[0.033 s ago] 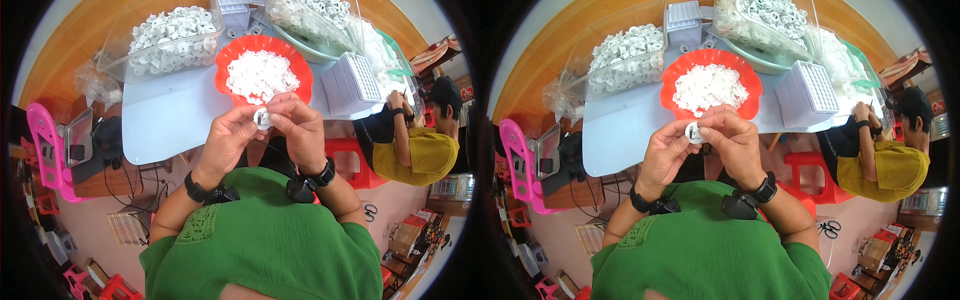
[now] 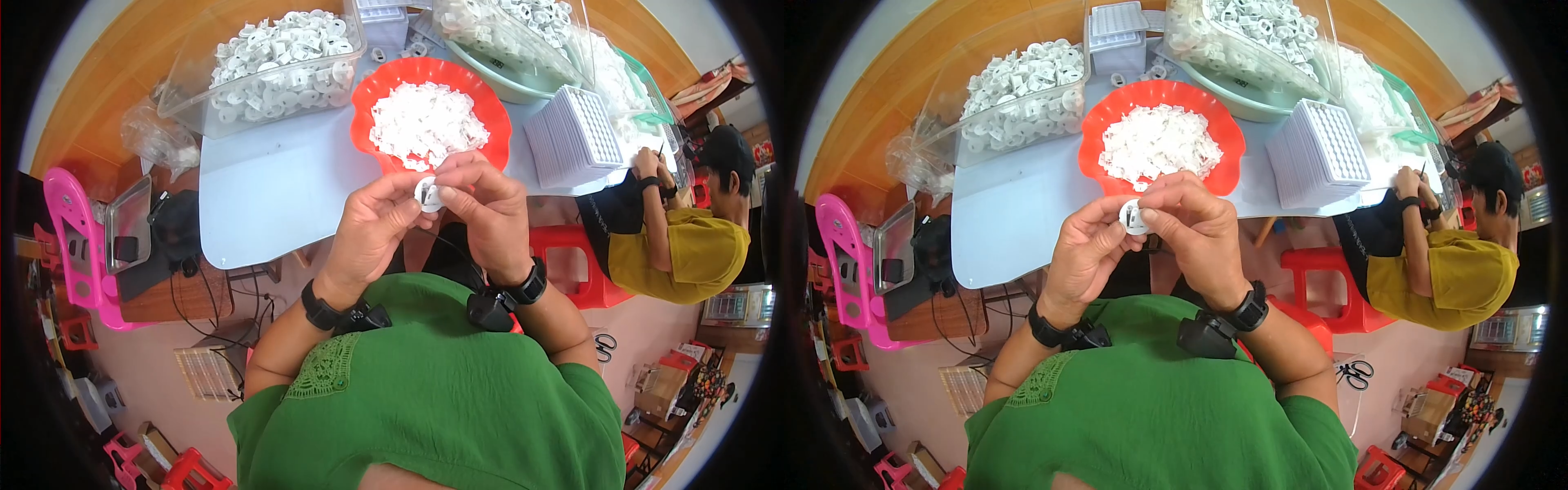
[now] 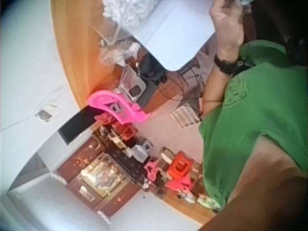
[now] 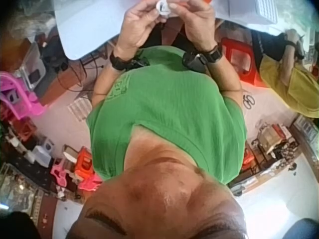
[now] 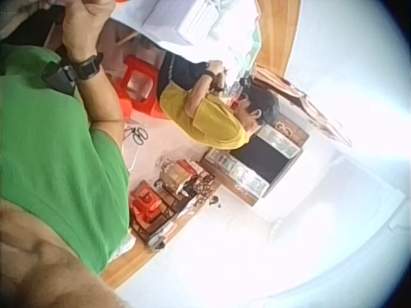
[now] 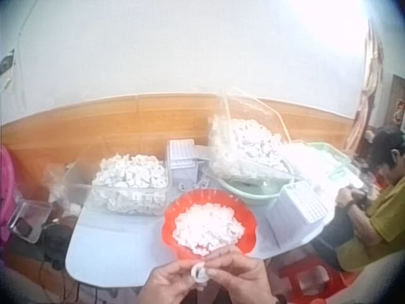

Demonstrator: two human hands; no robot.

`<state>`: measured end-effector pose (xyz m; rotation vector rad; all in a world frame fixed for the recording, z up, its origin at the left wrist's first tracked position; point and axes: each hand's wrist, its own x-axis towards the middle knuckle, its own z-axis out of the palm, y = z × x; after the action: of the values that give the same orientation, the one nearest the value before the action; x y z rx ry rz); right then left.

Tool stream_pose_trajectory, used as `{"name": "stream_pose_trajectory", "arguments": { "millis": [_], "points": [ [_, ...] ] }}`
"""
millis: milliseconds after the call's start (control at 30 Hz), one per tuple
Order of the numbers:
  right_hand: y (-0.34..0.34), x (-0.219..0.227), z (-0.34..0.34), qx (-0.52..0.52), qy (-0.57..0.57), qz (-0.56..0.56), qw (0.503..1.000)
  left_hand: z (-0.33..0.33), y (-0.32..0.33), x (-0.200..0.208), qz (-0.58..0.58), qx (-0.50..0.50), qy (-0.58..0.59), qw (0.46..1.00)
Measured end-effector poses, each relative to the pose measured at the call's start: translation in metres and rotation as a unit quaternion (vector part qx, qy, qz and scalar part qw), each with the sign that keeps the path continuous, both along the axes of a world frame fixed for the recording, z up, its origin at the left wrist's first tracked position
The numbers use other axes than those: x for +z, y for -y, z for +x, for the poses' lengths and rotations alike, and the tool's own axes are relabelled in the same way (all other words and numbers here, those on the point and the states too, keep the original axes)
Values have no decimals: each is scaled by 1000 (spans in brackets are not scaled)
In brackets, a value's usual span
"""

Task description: Assembling small electronic or plastic components, attaching a wire and inserting it into small white plastic circular housings.

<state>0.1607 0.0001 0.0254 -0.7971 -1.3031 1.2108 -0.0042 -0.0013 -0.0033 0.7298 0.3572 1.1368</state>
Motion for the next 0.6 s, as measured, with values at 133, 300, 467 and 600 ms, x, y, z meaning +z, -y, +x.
{"name": "stream_pose_trajectory", "arguments": {
  "millis": [133, 300, 467, 600],
  "points": [
    [3, 1, -3, -1, -16, -30, 999, 0, 1, 2, -1, -1, -5, 1000],
    [7, 2, -6, -26, 20, -13, 999, 0, 2, 0, 1, 11, -15, 1000],
    [8, -1, -9, -40, 22, 18, 999, 0, 3, 4, 3, 16, -27, 999],
    [10, 0, -11, -44, -3, 7, 999, 0, 3, 4, 2, 19, -38, 999]
  ]
}}
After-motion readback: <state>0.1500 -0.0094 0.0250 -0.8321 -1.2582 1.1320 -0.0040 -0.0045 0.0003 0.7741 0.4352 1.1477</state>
